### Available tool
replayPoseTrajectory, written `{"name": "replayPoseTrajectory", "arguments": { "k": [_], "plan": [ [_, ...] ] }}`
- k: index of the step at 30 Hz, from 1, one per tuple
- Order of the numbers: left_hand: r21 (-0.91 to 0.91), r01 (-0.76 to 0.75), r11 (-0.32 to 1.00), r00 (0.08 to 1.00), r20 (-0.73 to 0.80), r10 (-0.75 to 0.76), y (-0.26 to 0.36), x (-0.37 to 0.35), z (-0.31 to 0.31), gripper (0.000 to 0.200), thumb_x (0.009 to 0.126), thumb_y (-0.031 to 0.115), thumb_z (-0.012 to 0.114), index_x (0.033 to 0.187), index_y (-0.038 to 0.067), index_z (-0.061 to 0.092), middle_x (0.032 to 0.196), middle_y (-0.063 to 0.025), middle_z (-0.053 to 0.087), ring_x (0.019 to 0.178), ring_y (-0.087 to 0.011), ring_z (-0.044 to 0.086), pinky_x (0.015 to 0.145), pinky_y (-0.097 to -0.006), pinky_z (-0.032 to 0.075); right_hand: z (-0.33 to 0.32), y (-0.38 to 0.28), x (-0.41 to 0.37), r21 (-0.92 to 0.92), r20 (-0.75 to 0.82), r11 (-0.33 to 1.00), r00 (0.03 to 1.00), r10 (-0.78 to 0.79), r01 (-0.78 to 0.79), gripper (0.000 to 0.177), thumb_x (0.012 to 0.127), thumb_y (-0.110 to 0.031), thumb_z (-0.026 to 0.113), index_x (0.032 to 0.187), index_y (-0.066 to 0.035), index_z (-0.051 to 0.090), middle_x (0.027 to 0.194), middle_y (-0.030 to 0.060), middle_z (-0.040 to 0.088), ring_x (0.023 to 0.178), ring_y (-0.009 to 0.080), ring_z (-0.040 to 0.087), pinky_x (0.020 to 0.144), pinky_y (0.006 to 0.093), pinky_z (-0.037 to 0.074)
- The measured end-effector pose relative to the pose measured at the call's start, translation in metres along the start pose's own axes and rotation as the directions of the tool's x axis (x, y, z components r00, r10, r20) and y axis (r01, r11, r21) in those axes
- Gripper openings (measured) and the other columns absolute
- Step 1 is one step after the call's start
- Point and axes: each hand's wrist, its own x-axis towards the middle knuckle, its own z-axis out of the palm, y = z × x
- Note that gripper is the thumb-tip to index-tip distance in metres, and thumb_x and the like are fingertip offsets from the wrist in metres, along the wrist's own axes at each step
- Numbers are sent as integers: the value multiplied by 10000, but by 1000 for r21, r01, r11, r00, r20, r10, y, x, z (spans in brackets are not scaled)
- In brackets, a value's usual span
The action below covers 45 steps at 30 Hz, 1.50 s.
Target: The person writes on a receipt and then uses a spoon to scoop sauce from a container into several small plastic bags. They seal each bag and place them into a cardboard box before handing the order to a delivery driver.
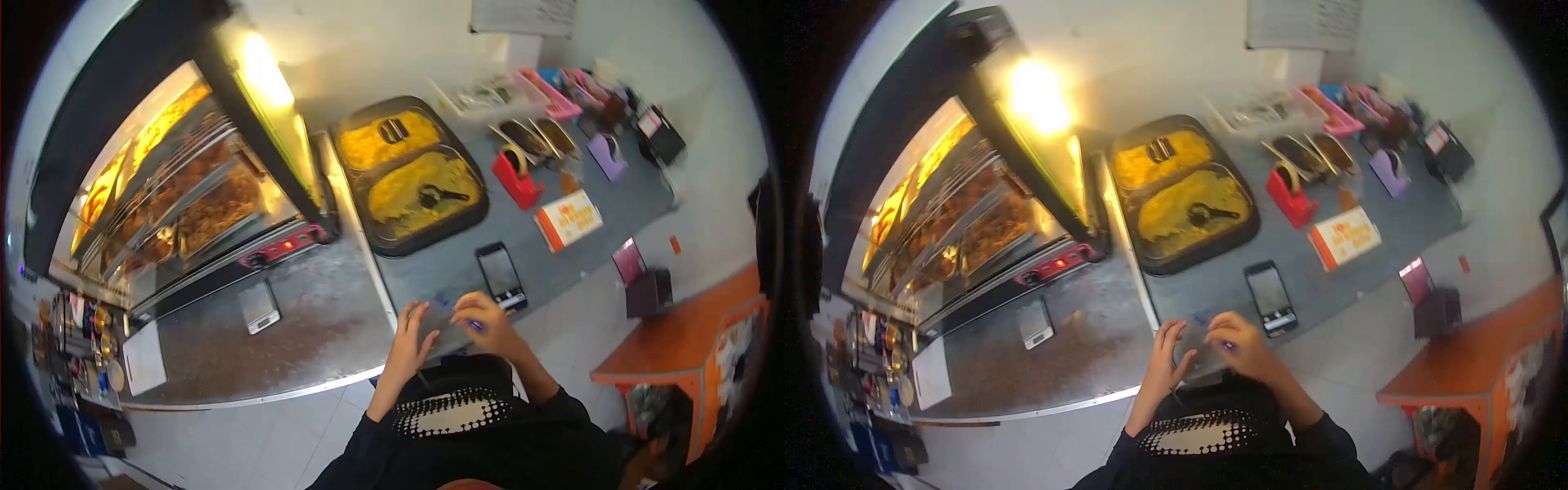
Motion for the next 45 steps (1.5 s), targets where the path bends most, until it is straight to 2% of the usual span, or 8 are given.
{"name": "replayPoseTrajectory", "arguments": {
  "k": [4,11,20,28,30,32,40,45],
  "plan": [
    [110,-115,987,943,325,73,-2,2,49,387,767,116,581,1129,60,456,1146,-175,437,1020,-340,469,854,-356,403,-61,81,-53,-197,-489,971,872,20,-132,146,679,49,541,789,-25,602,929,116,548,858,244,549,740,300,432],
    [101,-112,988,897,439,57,-10,-12,101,397,755,158,610,1108,44,467,1075,-179,479,927,-328,517,795,-371,432,-95,193,-64,-428,-576,847,818,14,-315,218,737,-132,587,945,-67,581,1067,133,491,986,309,469,832,383,384],
    [-527,648,550,762,438,-477,-41,4,133,389,882,315,454,1194,118,332,1096,-82,473,887,-128,470,753,-253,389,-31,119,-80,-490,-390,651,813,431,-580,1064,506,-326,778,1309,-16,153,1119,202,438,1014,353,433,831,429,385],
    [-583,767,267,636,635,-439,-56,30,137,443,846,391,485,1169,112,368,1169,-105,440,1012,-229,467,849,-328,373,-24,111,-68,-218,-377,636,665,644,-740,991,412,-268,813,1179,-28,234,1070,230,477,964,388,483,792,415,424],
    [-673,730,117,680,699,-223,-60,32,138,316,851,333,501,1091,150,407,962,-14,519,758,-134,534,659,-267,438,-16,106,-80,-10,-334,687,650,682,-726,967,408,-282,817,1145,-25,247,1031,243,489,926,378,510,780,402,426],
    [-675,692,256,722,638,-268,-32,31,123,358,844,282,516,1116,122,347,985,-21,494,807,-161,532,694,-293,446,-5,85,-94,77,-253,684,649,717,-725,956,403,-308,822,1112,-16,251,986,259,499,878,369,534,758,383,427],
    [-802,571,176,817,533,-221,4,-3,116,526,778,90,533,1214,95,237,1135,-111,399,1031,-254,445,890,-420,366,26,27,-131,-452,-455,777,863,220,-437,798,547,-329,762,1107,20,312,1079,225,431,977,374,463,776,409,409],
    [-839,510,189,857,477,-194,4,4,106,326,814,223,495,1105,99,419,1055,-73,505,969,-226,494,826,-386,405,19,-17,-155,244,-507,871,710,489,-426,655,729,-285,673,1200,-32,295,1192,125,397,1106,239,404,919,357,333]
  ]
}}
